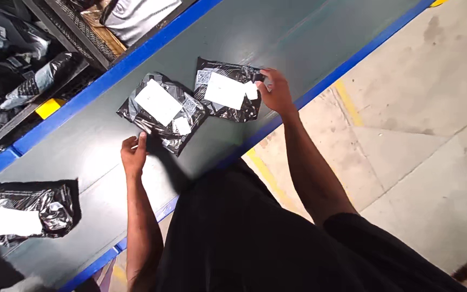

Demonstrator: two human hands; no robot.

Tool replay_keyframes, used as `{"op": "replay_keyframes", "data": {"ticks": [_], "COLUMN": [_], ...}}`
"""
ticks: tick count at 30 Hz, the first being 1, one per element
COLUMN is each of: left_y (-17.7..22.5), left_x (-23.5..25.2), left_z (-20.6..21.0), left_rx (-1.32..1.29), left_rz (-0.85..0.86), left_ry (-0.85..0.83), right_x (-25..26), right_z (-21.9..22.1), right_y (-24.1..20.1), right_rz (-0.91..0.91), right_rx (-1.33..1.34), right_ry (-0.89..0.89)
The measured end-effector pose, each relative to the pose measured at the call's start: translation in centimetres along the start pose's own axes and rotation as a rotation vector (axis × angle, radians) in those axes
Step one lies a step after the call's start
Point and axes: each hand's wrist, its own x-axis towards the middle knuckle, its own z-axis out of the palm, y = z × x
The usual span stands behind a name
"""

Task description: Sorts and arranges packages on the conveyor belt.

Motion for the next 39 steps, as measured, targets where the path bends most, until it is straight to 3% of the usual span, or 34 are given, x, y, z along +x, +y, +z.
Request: {"op": "replay_keyframes", "data": {"ticks": [3,6,9,12,14,16,19,20,21,23,26,29,31,33,36,39], "left_y": [-0.9,-3.4,-6.8,-10.7,-11.1,-8.5,-4.7,-4.5,-4.8,-5.1,-5.1,0.6,8.3,17.0,27.8,30.7], "left_x": [-0.2,0.6,1.4,-0.4,-2.7,-4.8,-6.5,-6.5,-6.5,-6.2,-5.4,-3.4,0.1,5.4,10.5,12.8], "left_z": [2.9,0.4,-7.5,-18.0,-20.9,-17.1,-6.1,-3.1,-0.9,2.0,0.8,-2.8,-4.0,-3.9,-1.1,4.8], "left_rx": [0.162,0.101,0.018,0.426,0.527,0.344,0.028,0.006,0.022,0.09,-0.133,-0.258,-0.252,-0.397,-0.826,-0.72], "left_rz": [-0.02,0.059,0.09,0.015,0.02,0.064,-0.145,-0.215,-0.239,-0.121,0.049,0.21,0.433,0.595,0.615,0.642], "left_ry": [0.079,0.173,0.252,0.465,0.598,0.493,-0.09,-0.203,-0.219,-0.083,-0.007,-0.079,-0.115,-0.048,0.046,-0.081], "right_x": [2.2,2.7,1.8,-0.1,-1.8,-2.7,-3.7,-4.4,-5.6,-8.0,-11.8,-15.4,-16.7,-17.5,-17.3,-14.4], "right_z": [0.9,2.6,3.6,4.5,5.6,7.3,11.0,12.5,13.9,15.0,15.5,13.6,11.4,8.9,5.2,1.1], "right_y": [-0.6,-2.4,-3.7,-5.0,-5.8,-6.9,-9.1,-10.2,-11.6,-14.1,-16.0,-14.9,-12.9,-10.7,-6.9,-1.5], "right_rz": [-0.048,-0.077,-0.124,-0.128,-0.15,-0.175,-0.202,-0.212,-0.228,-0.243,-0.227,-0.238,-0.243,-0.202,-0.095,0.045], "right_rx": [-0.034,-0.027,0.016,0.043,0.055,0.075,0.087,0.087,0.093,0.127,0.268,0.498,0.597,0.613,0.595,0.527], "right_ry": [-0.047,-0.106,-0.128,-0.164,-0.172,-0.196,-0.246,-0.265,-0.266,-0.28,-0.428,-0.584,-0.57,-0.495,-0.3,-0.054]}}
